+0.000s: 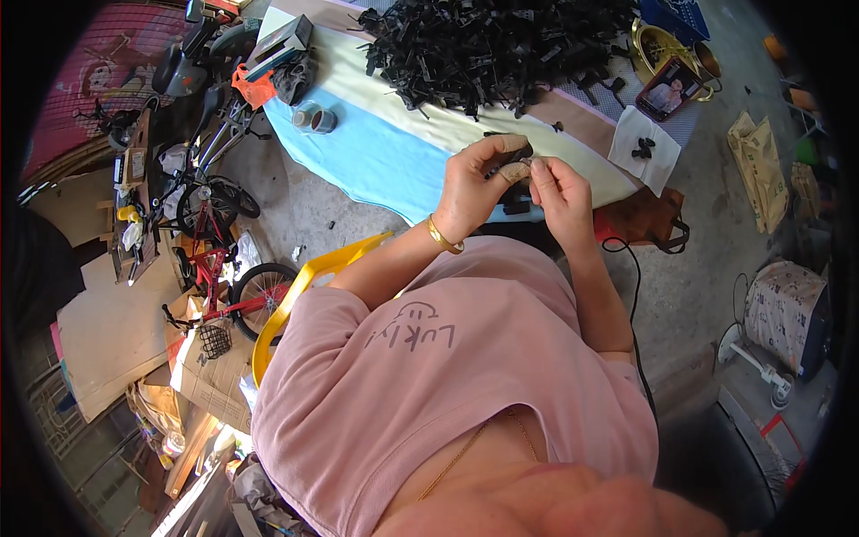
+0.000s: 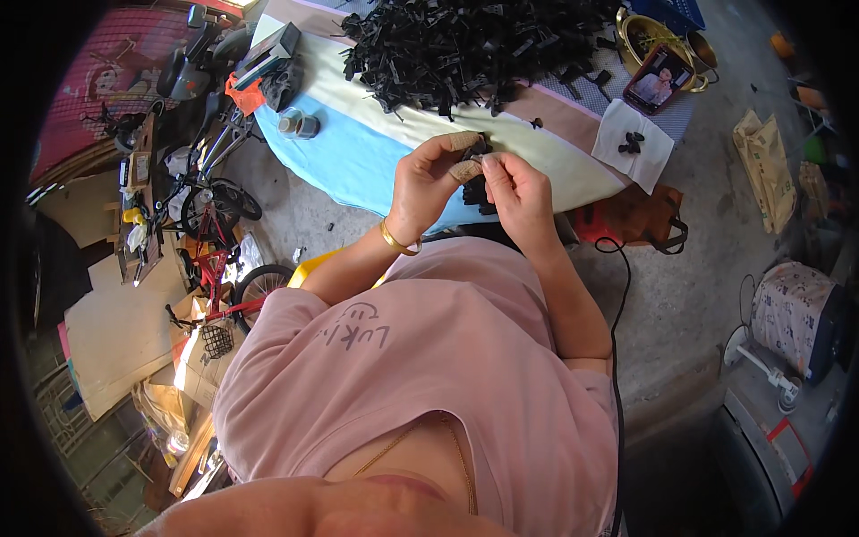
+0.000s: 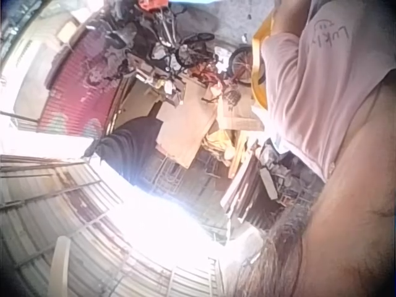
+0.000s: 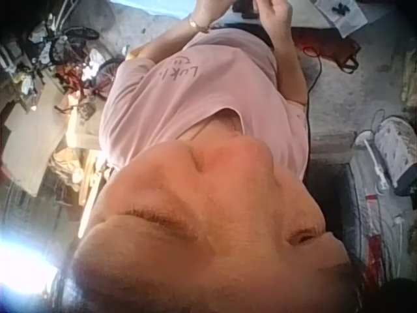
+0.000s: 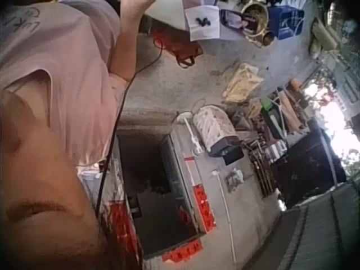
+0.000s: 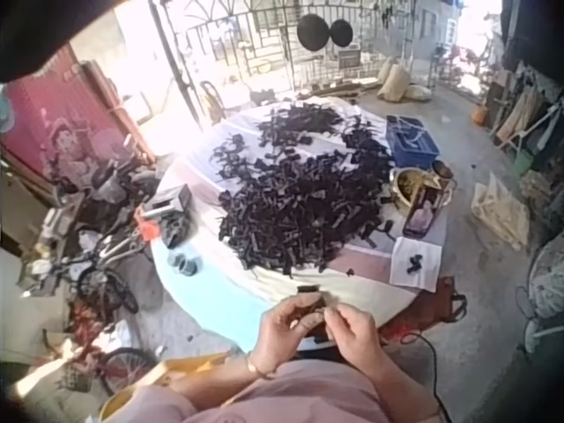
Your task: Manual assembly of small black plastic components at a workbench.
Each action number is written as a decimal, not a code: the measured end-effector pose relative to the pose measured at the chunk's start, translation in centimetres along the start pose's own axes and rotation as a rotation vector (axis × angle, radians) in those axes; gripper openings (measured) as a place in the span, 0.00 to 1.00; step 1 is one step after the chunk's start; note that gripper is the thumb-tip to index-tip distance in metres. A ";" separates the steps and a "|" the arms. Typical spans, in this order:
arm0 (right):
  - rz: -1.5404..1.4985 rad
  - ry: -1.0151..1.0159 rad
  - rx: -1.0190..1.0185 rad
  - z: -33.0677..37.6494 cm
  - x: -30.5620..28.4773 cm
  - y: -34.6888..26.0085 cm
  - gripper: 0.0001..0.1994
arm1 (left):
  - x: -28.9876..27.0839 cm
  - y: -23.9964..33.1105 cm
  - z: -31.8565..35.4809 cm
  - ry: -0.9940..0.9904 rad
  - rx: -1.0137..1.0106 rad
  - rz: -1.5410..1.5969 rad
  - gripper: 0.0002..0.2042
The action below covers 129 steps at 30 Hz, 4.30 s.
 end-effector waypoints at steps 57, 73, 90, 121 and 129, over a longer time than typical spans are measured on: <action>-0.180 -0.067 0.166 1.3 1.1 2.0 0.07 | -0.3 -0.1 1.0 -0.097 0.048 -0.226 0.08; 1.034 0.033 0.000 -11.0 -1.8 13.2 0.17 | -1.8 -5.6 -2.5 0.137 0.140 -0.821 0.21; 0.251 -0.132 -0.265 -3.0 0.1 3.9 0.04 | -1.0 -7.1 -4.7 -0.461 -0.452 0.149 0.32; -0.196 0.071 -0.193 -0.7 -1.5 -1.4 0.06 | 1.4 0.0 -0.3 -0.393 -0.081 -0.106 0.22; -0.253 0.073 0.021 -0.8 -1.1 2.0 0.05 | 1.6 -0.2 0.4 -0.252 -0.034 -0.239 0.21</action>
Point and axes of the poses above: each hand's wrist, its own z-axis away from the middle knuckle, its own x-axis out of the palm, y = z × x, the point moved 8 cm from there along -z, towards the middle knuckle, and after that the axes turned 14 degrees about -x, right-handed, at the moved point
